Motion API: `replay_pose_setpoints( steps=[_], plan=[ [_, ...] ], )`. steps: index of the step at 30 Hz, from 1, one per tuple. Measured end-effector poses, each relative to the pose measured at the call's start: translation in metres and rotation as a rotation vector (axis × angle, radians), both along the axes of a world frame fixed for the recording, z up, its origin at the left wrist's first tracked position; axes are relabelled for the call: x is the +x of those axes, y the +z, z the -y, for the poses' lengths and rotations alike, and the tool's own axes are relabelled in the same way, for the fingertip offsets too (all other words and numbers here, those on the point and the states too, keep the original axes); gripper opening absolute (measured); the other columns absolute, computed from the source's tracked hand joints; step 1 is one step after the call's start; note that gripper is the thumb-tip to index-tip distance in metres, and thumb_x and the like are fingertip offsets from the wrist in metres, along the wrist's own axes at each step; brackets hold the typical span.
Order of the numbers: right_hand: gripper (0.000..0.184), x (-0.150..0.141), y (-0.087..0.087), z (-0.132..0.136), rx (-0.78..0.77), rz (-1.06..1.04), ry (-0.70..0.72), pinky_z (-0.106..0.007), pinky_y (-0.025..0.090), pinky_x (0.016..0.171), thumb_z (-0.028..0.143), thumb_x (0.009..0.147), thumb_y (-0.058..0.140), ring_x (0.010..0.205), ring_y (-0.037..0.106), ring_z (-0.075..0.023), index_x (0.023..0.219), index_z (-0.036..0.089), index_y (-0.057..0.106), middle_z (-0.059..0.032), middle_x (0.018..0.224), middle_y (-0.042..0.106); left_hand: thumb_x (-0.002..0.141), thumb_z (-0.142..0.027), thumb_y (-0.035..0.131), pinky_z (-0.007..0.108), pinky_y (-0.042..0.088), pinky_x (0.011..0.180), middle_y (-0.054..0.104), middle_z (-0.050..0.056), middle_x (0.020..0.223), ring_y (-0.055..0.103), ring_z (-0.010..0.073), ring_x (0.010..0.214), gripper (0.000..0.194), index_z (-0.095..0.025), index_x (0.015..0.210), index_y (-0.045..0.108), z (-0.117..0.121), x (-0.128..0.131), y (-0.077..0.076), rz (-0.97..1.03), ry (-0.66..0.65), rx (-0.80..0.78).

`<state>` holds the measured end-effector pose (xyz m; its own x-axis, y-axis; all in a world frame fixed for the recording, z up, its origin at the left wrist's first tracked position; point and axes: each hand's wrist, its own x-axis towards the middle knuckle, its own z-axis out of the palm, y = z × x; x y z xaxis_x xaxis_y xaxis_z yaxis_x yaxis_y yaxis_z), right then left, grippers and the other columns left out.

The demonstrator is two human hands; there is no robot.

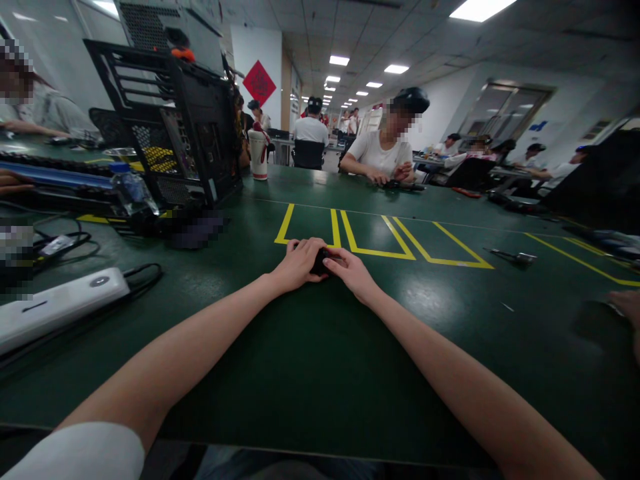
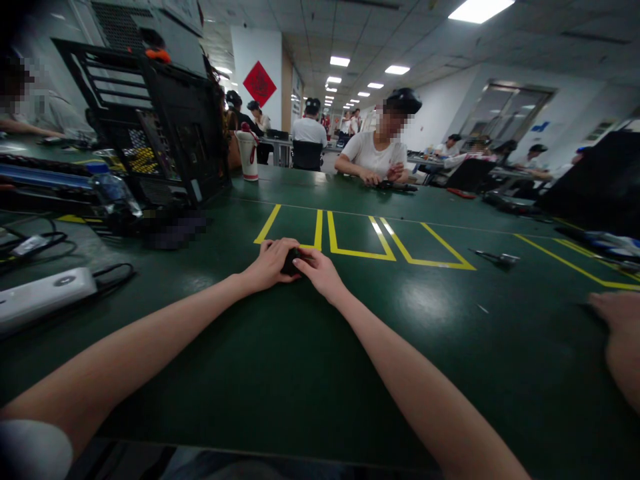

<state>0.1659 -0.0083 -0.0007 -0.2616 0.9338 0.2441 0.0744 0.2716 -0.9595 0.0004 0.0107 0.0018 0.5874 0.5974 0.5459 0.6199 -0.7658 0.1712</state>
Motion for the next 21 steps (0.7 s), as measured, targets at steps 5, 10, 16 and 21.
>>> replay_pose_setpoints(
  steps=[5, 10, 16, 21],
  plan=[
    [0.032, -0.0014, -0.0009, 0.0022, 0.048, -0.075, 0.057, -0.035, 0.041, 0.093, 0.025, 0.067, 0.064, 0.103, 0.053, -0.0159, 0.097, 0.023, 0.052, -0.0010, 0.106, 0.055, 0.070, -0.033, 0.060, 0.042, 0.027, 0.088, 0.047, 0.009, 0.114, 0.047, 0.0259, 0.102, 0.052, -0.020, 0.112, 0.031, 0.0009, -0.0007, 0.0010, 0.011, -0.006, -0.017],
    [0.026, -0.0034, -0.0033, 0.0000, 0.072, -0.061, -0.039, -0.037, 0.043, 0.091, 0.029, 0.069, 0.063, 0.095, 0.057, -0.0156, 0.092, 0.022, 0.054, -0.0004, 0.098, 0.057, 0.069, -0.033, 0.061, 0.042, 0.028, 0.088, 0.047, 0.009, 0.114, 0.047, 0.0260, 0.103, 0.053, -0.020, 0.112, 0.032, 0.0005, -0.0003, 0.0013, 0.006, -0.009, -0.017],
    [0.033, -0.0018, -0.0046, -0.0024, 0.040, 0.004, -0.086, -0.039, 0.042, 0.092, 0.031, 0.068, 0.063, 0.097, 0.056, -0.0173, 0.098, 0.021, 0.053, -0.0035, 0.101, 0.058, 0.069, -0.032, 0.061, 0.043, 0.027, 0.088, 0.046, 0.011, 0.117, 0.046, 0.0270, 0.104, 0.057, -0.019, 0.114, 0.030, 0.0000, -0.0003, 0.0004, -0.001, 0.007, -0.011],
    [0.033, -0.0024, -0.0027, 0.0037, 0.087, -0.031, -0.011, -0.036, 0.042, 0.093, 0.024, 0.065, 0.066, 0.101, 0.054, -0.0165, 0.095, 0.022, 0.052, -0.0009, 0.102, 0.056, 0.068, -0.031, 0.061, 0.043, 0.027, 0.088, 0.046, 0.010, 0.117, 0.047, 0.0272, 0.104, 0.056, -0.020, 0.114, 0.030, -0.0010, -0.0002, -0.0006, -0.004, 0.014, -0.015]
  ],
)
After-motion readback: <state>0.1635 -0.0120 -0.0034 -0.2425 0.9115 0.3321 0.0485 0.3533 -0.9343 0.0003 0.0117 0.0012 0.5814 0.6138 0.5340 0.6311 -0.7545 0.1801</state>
